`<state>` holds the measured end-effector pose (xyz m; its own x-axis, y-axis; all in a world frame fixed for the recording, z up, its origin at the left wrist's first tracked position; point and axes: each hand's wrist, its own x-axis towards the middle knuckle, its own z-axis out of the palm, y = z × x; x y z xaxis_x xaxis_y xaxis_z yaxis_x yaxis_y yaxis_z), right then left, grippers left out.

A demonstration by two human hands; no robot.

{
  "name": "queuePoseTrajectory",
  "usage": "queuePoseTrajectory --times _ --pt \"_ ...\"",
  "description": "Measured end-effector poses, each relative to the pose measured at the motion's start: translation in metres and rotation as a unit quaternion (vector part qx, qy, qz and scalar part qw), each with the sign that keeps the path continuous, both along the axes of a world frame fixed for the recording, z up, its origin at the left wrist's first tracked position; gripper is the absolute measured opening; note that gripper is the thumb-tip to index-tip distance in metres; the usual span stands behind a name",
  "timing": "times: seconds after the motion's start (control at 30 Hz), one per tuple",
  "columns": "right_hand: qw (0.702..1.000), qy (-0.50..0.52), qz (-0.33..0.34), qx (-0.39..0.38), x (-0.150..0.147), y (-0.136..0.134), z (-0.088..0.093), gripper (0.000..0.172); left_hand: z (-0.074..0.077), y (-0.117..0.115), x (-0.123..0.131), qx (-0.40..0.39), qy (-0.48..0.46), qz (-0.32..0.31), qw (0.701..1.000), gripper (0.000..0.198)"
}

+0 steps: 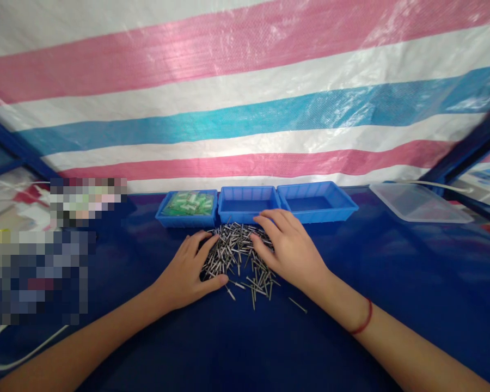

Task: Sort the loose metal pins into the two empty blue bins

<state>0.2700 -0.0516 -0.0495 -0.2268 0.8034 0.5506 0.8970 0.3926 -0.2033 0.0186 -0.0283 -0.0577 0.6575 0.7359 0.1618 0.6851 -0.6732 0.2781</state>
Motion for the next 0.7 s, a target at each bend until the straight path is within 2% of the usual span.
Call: queuePoseTrajectory --times 0.07,0.23,0.6,0.7 --pt "0.999 -0.035 0.012 0.009 0.001 0.017 0.004 0.039 0.001 -0.001 0.001 0.002 0.002 -0.004 1.0 0.081" --pt "0.996 -0.042 0.054 -0.061 0.003 0.044 0.001 0.038 0.0 -0.002 0.0 0.002 0.006 -0.009 1.0 0.081" --pt "0.997 -0.025 0.063 -0.038 0.003 0.042 -0.011 0.035 0.002 -0.004 -0.001 -0.023 0.015 -0.007 1.0 0.083" --pt "0.997 -0.026 0.072 -0.031 0.002 0.039 -0.007 0.033 0.002 -0.005 -0.001 -0.026 0.016 -0.005 1.0 0.083"
